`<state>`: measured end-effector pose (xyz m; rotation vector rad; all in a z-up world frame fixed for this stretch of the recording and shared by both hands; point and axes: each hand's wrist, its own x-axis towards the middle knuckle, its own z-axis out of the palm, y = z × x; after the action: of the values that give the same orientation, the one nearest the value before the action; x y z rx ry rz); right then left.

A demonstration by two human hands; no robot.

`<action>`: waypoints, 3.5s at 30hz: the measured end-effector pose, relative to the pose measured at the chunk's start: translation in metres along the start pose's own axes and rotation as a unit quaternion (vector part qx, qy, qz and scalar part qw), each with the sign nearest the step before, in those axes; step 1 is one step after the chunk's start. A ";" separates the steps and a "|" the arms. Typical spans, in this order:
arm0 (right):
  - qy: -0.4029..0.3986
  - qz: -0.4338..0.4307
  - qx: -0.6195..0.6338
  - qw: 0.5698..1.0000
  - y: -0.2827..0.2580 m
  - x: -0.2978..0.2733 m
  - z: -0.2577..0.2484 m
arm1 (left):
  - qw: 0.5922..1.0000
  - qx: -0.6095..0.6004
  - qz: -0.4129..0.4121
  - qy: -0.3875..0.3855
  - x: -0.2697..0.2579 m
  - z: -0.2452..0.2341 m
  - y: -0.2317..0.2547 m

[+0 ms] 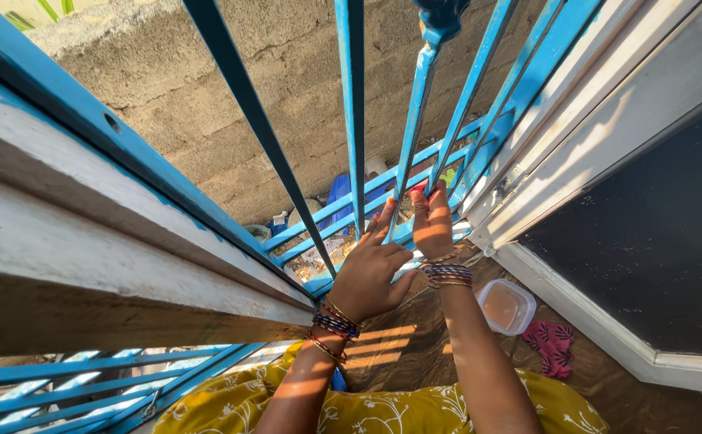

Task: The person sits on the floor and wipes a blue metal railing with a red cloth. They repeatedly dip the cloth into a small plastic container of liquid and continue cleaning the railing bars.

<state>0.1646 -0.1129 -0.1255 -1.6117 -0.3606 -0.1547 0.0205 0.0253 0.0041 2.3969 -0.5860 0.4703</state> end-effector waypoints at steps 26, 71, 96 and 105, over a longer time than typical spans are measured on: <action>0.040 -0.044 -0.166 0.984 0.067 -0.042 0.011 | 1.000 0.009 0.003 -0.007 -0.010 -0.013 0.014; 0.152 -0.031 -0.196 0.968 -0.073 -0.031 -0.002 | 0.992 -0.008 -0.002 0.129 -0.027 -0.028 0.046; 0.106 -0.130 -0.280 0.945 0.011 -0.052 0.001 | 0.995 -0.075 -0.055 0.032 -0.014 -0.025 0.037; 0.103 -0.021 -0.087 0.991 -0.073 -0.025 0.001 | 0.991 -0.111 -0.072 0.015 -0.015 -0.030 0.037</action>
<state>0.1171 -0.1125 -0.0647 -1.7423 -0.2262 -0.3905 -0.0160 0.0225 0.0372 2.1974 -0.4250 0.3592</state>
